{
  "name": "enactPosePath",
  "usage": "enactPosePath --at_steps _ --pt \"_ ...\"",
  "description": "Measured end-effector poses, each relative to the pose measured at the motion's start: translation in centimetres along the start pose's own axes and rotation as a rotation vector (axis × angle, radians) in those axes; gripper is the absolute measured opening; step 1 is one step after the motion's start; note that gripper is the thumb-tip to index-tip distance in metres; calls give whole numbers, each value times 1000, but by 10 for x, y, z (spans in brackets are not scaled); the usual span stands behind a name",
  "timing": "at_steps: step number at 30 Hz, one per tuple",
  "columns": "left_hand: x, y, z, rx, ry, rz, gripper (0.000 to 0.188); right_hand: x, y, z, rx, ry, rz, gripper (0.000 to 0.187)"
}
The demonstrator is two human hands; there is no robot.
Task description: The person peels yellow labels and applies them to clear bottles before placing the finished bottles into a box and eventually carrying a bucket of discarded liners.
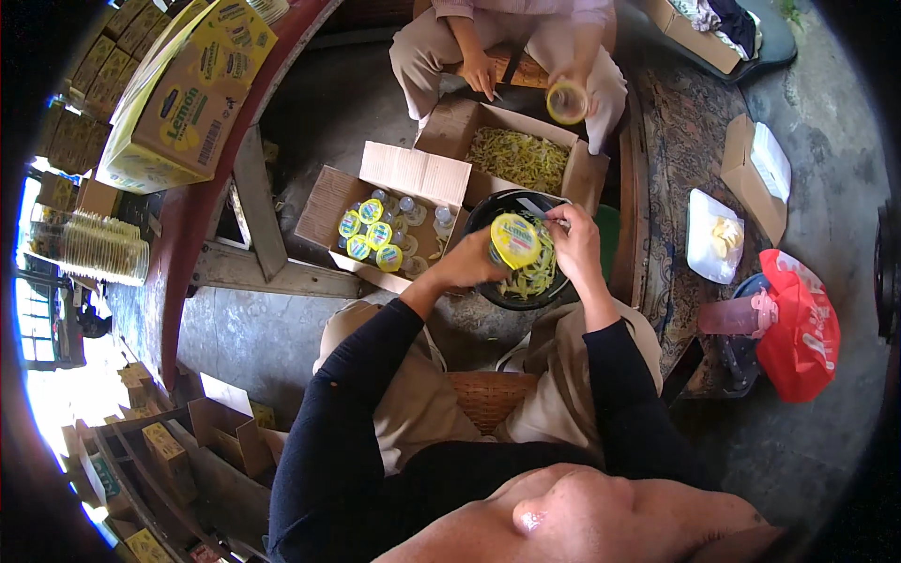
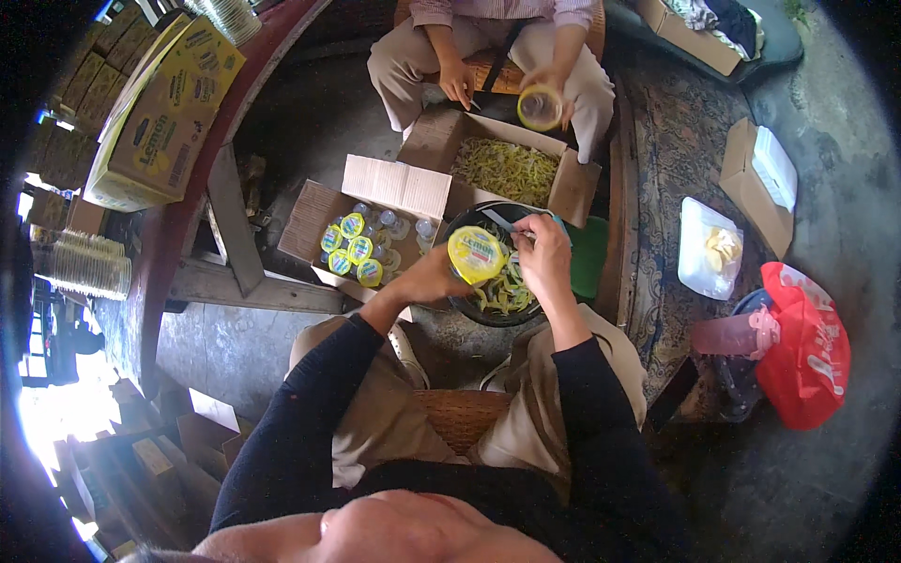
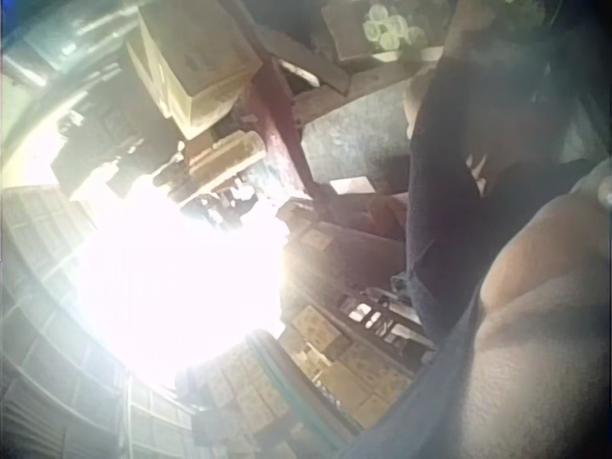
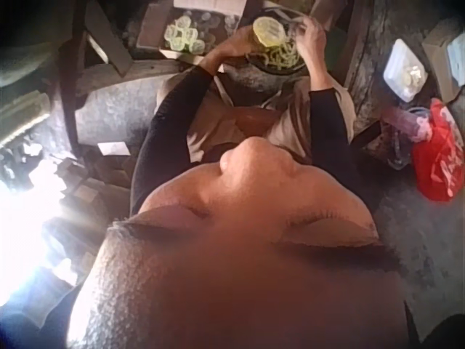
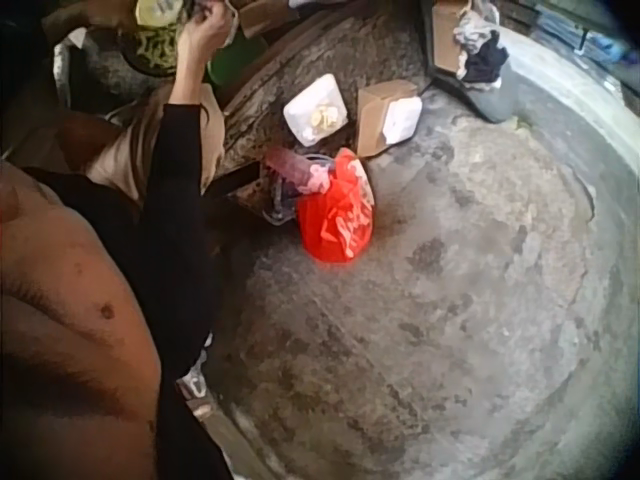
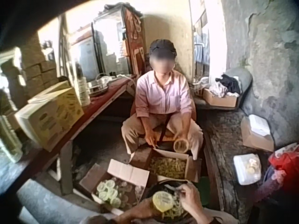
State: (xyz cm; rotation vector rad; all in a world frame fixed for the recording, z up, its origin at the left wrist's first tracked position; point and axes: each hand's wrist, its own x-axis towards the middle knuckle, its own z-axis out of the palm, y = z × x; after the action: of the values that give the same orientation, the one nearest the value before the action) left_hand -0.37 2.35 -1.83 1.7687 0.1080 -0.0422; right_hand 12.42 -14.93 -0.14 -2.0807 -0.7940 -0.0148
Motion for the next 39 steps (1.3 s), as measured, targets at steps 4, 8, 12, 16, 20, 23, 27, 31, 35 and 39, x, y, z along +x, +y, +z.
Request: enactPosePath --at_steps 4,8,12,16,20,23,27,31,35,39 --pt "5 -3 -18 270 198 68 72 -4 -14 -7 -38 43 -151 12" --pt "7 2 -23 316 258 67 63 -7 -29 -11 -144 85 -265 15" --pt "10 -7 -27 417 308 90 60 -10 -41 -12 -189 72 -297 19" --pt "11 -7 -26 502 319 120 58 -12 -43 -16 -185 110 -359 23" --pt "8 -4 -23 599 341 153 55 -13 -47 -17 -187 98 -371 24" --pt "8 0 -20 596 350 163 54 -14 -47 -17 -195 87 -375 24" --pt "9 -3 -20 611 347 171 53 -13 -47 -18 -205 89 -403 25" --pt "7 -3 -19 652 340 143 54 -13 -46 -18 -220 84 -412 25" --pt "6 -9 -21 651 329 130 57 -14 -49 -16 -224 79 -426 23" --pt "7 -7 -17 630 310 100 59 -14 -48 -19 -239 75 -438 21"
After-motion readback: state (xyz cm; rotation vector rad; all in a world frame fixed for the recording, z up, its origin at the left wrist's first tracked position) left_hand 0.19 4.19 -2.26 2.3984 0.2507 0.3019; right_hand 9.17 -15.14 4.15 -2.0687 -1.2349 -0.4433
